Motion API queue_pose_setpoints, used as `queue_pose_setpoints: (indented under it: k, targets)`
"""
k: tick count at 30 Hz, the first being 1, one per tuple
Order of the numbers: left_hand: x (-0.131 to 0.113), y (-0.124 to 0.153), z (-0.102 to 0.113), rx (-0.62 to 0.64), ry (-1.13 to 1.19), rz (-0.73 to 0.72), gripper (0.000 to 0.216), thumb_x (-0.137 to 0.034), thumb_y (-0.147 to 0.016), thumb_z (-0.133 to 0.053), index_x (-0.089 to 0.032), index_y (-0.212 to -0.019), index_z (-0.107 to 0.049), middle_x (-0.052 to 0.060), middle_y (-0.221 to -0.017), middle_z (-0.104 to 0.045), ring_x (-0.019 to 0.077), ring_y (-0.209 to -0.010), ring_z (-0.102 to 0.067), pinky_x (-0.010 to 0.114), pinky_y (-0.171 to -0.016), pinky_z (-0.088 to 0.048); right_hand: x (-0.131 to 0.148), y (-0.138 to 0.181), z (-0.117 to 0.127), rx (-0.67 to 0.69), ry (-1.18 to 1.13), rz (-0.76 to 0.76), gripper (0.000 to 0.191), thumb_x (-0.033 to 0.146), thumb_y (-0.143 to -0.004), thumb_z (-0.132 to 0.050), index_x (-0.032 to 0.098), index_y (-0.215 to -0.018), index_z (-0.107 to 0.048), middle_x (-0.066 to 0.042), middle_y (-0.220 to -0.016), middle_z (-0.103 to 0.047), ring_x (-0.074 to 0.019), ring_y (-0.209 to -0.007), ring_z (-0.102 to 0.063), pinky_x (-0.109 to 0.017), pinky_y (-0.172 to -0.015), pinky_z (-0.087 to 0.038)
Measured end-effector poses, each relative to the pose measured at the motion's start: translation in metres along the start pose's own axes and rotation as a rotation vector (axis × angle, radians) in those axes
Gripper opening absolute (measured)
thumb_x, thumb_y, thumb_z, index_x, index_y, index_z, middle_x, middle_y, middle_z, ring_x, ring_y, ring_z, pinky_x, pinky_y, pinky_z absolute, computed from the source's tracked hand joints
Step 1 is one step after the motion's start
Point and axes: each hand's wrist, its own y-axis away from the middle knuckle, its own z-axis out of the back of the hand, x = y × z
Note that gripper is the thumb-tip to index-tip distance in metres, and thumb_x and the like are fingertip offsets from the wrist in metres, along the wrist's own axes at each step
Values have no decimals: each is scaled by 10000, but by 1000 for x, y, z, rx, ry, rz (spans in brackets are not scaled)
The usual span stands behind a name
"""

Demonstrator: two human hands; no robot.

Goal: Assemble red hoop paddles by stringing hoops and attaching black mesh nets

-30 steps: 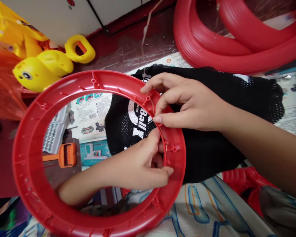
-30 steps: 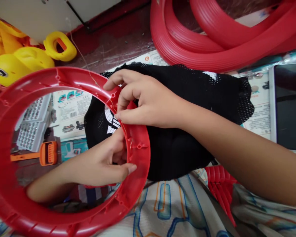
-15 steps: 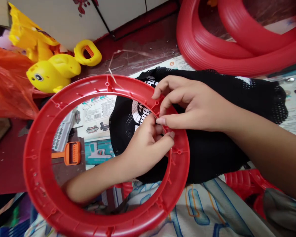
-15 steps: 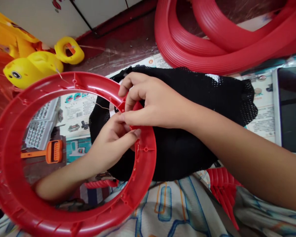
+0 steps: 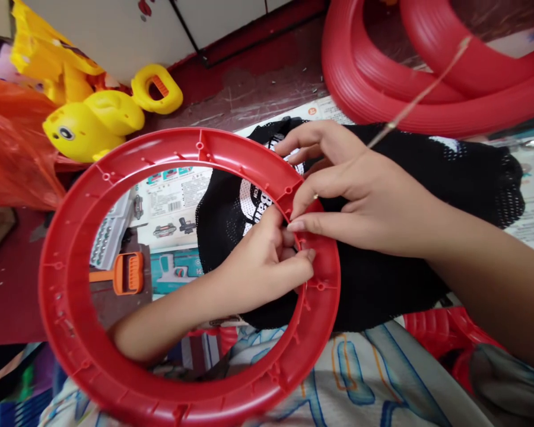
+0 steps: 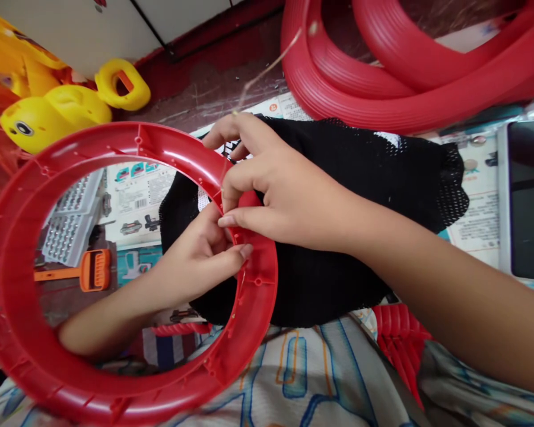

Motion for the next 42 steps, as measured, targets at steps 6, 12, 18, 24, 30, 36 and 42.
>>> queue_pose_setpoints:
  k: [6, 12, 18, 24, 30, 36, 42]
  targets:
    - [3, -5, -9, -54, 173, -89, 313, -137, -793, -679, -195, -1019, -470, -31, -862, -618, 73, -735, -624, 170, -628, -517, -4, 2, -2, -21, -26, 0, 91, 195, -843, -679, 203, -763, -722, -46, -1077, -650, -150, -971, -635, -274, -906, -551]
    - [7, -10, -4, -77, -40, -75, 363, -53, -747, -594, -213, -1037, -446, -30, -898, -511, 78, -744, -503, 182, -623, -461, -7, 2, -1, -72, 21, 16, 93, 298, -818, -744, 211, -786, -734, -43, -1054, -635, -162, -967, -634, -319, -935, -553]
    - [0, -3, 4, 116, -103, -20, 438, -71, -779, -564, -233, -1160, -419, -11, -956, -466, 91, -745, -480, 209, -633, -459, 0, -1, 5, -72, 29, 8, 99, 320, -840, -707, 265, -765, -742, -25, -1231, -590, -210, -1137, -577, -350, -1006, -534]
    - [0, 5, 2, 169, -167, 63, 370, -124, -805, -611, -220, -1111, -427, -11, -917, -504, 121, -794, -509, 244, -696, -490, -5, -5, 1, 7, -37, -4, 52, 237, -794, -733, 192, -768, -736, -56, -1290, -548, -216, -1212, -543, -380, -1087, -461]
    - [-6, 5, -2, 201, 165, 181, 453, -138, -813, -681, -226, -1161, -405, -24, -901, -563, 92, -763, -593, 223, -709, -554, -10, -3, 0, -13, -127, -32, 47, 199, -781, -736, 157, -767, -722, -66, -1305, -548, -207, -1179, -574, -346, -1046, -480]
    - [-1, -1, -5, 57, 407, 14, 203, -119, -813, -678, -170, -953, -541, -28, -810, -612, 53, -671, -604, 151, -641, -552, -5, -2, 3, 6, -59, -39, 70, 233, -802, -722, 187, -748, -728, -54, -1312, -562, -136, -926, -623, -324, -973, -530]
    - [-1, -6, -15, -128, 290, -65, 258, -73, -725, -666, -186, -890, -503, -52, -767, -591, 57, -659, -589, 145, -611, -521, -5, -2, 1, 4, -47, -18, 74, 228, -810, -708, 180, -757, -724, -73, -1295, -551, -177, -1107, -595, -349, -1083, -472]
